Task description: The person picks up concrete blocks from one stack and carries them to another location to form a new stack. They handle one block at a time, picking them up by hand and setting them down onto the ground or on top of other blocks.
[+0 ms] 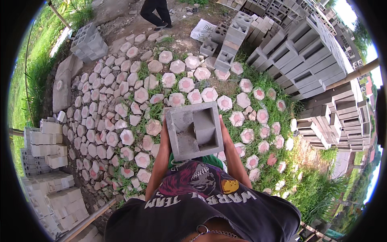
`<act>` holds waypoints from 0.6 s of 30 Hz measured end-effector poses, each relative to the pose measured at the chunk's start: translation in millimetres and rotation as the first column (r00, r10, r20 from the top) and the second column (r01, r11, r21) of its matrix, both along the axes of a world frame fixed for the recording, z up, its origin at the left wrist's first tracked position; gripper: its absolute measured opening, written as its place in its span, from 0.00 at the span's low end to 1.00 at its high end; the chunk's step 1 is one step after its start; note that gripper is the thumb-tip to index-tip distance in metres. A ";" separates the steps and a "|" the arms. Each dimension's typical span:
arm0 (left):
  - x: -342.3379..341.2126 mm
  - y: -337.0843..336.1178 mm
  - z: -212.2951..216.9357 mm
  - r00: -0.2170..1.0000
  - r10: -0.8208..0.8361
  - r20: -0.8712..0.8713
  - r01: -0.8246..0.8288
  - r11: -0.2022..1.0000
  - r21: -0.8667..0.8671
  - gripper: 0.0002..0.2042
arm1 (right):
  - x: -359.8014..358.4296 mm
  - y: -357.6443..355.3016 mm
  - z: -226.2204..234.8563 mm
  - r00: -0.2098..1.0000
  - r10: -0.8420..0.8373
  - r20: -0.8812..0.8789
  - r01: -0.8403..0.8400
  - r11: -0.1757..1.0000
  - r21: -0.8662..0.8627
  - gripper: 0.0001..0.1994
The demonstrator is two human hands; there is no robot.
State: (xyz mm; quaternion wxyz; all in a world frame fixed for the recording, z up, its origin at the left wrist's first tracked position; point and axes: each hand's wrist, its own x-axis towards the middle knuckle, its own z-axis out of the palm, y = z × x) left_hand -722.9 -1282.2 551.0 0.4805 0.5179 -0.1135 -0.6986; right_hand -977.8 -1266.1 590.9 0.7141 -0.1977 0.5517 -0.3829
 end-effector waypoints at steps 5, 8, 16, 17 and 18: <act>-16.1 -90.3 -7.9 0.997 0.045 -0.065 -0.045 0.999 0.000 0.35 | -14.7 -87.3 -16.6 0.996 0.008 -0.086 -0.007 1.000 0.009 0.44; -30.5 -161.8 -21.0 0.999 -0.034 -0.022 0.034 0.999 -0.001 0.34 | -30.7 -145.8 -33.8 0.998 -0.057 0.022 0.057 0.998 -0.003 0.44; -43.7 -398.7 -29.8 0.969 -0.213 0.128 0.222 0.973 -0.063 0.33 | -33.5 -339.3 -31.3 0.951 -0.250 0.180 0.277 0.950 -0.142 0.37; -45.3 -427.0 -23.6 0.973 -0.206 0.105 0.213 0.975 -0.057 0.32 | -32.9 -359.9 -41.8 0.937 -0.289 0.197 0.325 0.928 -0.181 0.37; -44.1 -445.8 -10.7 0.970 -0.206 0.129 0.214 0.975 -0.054 0.31 | -23.7 -378.1 -22.5 0.941 -0.313 0.127 0.331 0.929 -0.167 0.37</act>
